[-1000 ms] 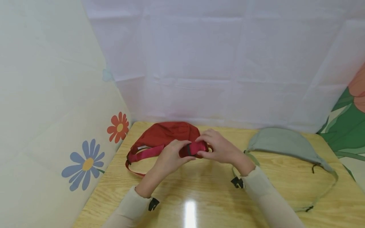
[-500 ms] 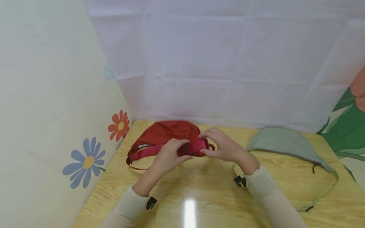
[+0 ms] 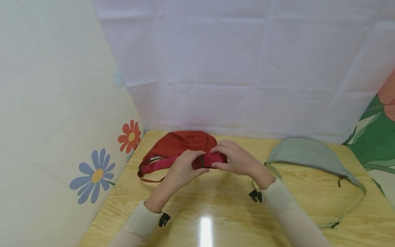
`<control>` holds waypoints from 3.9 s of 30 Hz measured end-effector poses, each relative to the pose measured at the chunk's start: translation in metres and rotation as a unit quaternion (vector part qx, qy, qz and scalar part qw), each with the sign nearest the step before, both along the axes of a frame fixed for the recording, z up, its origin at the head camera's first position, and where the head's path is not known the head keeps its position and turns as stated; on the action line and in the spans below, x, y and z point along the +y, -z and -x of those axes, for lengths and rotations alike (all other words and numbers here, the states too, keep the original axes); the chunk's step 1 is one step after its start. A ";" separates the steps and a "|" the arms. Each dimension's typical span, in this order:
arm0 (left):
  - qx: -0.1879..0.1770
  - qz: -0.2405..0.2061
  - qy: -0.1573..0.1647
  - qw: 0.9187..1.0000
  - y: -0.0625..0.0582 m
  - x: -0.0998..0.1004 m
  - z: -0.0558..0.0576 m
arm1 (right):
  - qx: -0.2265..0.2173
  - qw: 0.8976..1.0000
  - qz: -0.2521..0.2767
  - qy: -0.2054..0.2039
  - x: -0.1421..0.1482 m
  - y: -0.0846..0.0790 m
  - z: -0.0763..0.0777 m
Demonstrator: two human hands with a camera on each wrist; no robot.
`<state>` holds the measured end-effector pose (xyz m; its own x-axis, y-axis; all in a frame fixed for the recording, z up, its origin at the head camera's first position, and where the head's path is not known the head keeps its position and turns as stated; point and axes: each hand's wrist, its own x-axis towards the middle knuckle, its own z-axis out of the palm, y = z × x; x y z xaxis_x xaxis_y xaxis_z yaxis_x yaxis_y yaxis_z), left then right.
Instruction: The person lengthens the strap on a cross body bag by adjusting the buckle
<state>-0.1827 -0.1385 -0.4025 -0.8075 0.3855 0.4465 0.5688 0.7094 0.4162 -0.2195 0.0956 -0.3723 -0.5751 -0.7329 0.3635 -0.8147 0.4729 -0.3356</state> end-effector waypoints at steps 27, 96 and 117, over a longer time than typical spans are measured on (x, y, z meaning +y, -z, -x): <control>0.017 0.004 0.000 1.000 0.004 -0.030 0.003 | -0.052 0.990 0.132 0.000 0.022 0.015 0.004; 0.018 -0.010 -0.029 0.999 0.003 -0.047 0.001 | 0.041 0.992 0.097 0.065 0.034 0.067 0.046; 0.060 -0.037 0.005 0.998 -0.006 -0.037 0.003 | -0.033 0.993 0.059 0.100 0.041 0.073 0.045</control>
